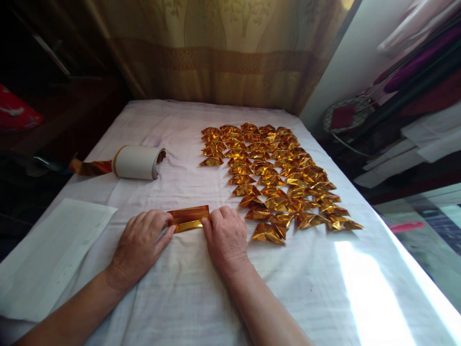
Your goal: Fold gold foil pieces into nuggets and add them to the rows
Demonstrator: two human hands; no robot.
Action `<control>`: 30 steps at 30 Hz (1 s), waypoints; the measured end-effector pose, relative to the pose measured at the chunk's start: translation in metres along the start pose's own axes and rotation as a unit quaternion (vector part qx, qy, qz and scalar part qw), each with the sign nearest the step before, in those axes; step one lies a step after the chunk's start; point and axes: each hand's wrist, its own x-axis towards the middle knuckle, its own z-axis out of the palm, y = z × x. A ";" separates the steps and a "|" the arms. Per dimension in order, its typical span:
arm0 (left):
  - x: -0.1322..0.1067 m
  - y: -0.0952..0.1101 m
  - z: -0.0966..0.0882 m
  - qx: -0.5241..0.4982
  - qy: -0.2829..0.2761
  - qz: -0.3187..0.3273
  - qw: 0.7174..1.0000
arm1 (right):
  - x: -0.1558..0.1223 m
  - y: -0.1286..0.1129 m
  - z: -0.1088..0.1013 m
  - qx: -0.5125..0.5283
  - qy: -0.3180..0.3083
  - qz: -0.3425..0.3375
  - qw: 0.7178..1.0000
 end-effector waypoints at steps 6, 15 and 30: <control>-0.004 0.021 -0.004 -0.064 -0.005 0.106 0.992 | 0.000 0.000 0.001 0.003 0.013 -0.003 1.000; -0.006 0.023 0.001 -0.056 -0.047 0.080 0.994 | 0.000 0.000 0.002 0.003 0.023 -0.008 1.000; -0.030 -0.014 -0.010 -0.011 -0.049 0.057 0.997 | 0.000 0.000 0.001 0.014 0.022 -0.005 1.000</control>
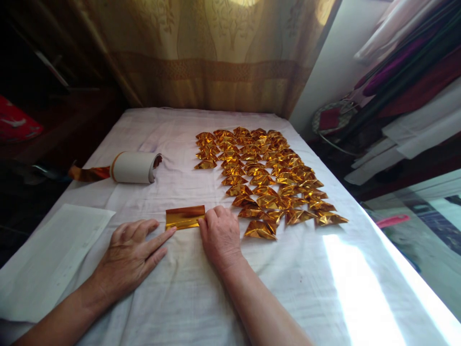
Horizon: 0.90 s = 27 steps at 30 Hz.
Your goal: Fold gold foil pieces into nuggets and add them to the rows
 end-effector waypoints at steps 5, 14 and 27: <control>-0.006 -0.004 -0.001 0.024 0.015 0.014 0.999 | 0.000 0.002 0.001 0.026 0.003 0.006 1.000; -0.003 0.001 0.003 0.005 -0.003 0.060 0.998 | -0.013 -0.020 -0.009 0.088 -0.034 -0.170 0.981; -0.004 0.003 0.002 -0.002 0.016 0.039 0.999 | -0.037 -0.011 -0.016 0.021 -0.187 -0.068 0.980</control>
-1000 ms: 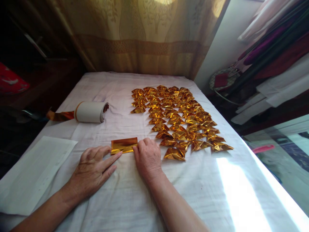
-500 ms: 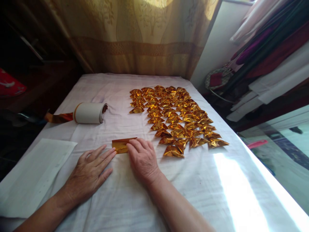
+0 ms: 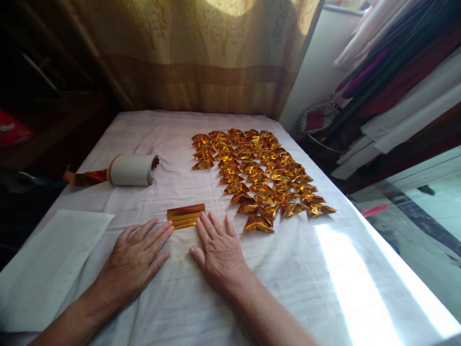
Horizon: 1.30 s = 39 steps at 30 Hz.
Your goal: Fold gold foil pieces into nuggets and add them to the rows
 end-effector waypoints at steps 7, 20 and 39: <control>0.001 0.003 -0.005 -0.018 0.019 0.008 1.000 | -0.004 0.002 0.000 0.007 0.004 0.014 1.000; 0.018 -0.002 -0.001 -0.116 0.025 -0.064 0.991 | 0.028 0.015 -0.005 0.112 0.165 0.009 0.980; 0.026 0.000 0.003 -0.034 0.053 -0.073 0.995 | 0.030 0.017 -0.005 0.206 0.163 0.050 0.964</control>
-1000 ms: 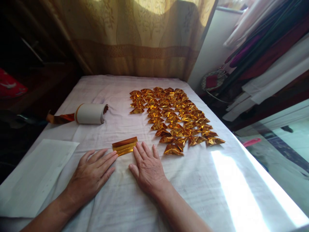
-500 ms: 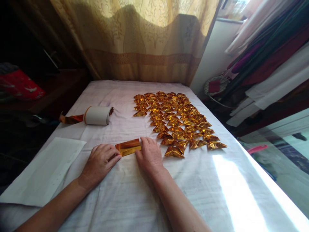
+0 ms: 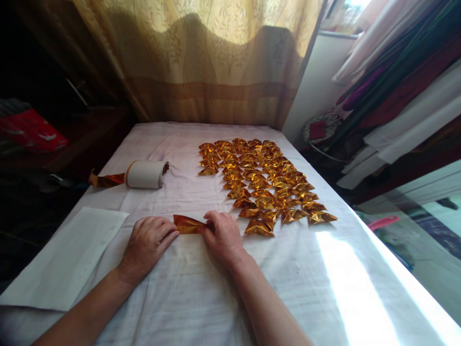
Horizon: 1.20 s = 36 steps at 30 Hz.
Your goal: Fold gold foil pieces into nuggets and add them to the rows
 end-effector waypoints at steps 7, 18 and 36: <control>-0.003 0.018 -0.006 -0.092 0.055 0.018 0.994 | -0.003 -0.018 0.007 0.148 0.119 0.020 0.982; -0.003 0.031 -0.013 -0.229 0.024 -0.079 0.970 | -0.012 -0.040 0.009 0.246 0.073 -0.070 0.964; -0.006 -0.006 -0.006 -0.131 0.070 0.061 0.987 | -0.011 -0.021 -0.011 -0.149 0.113 -0.211 0.960</control>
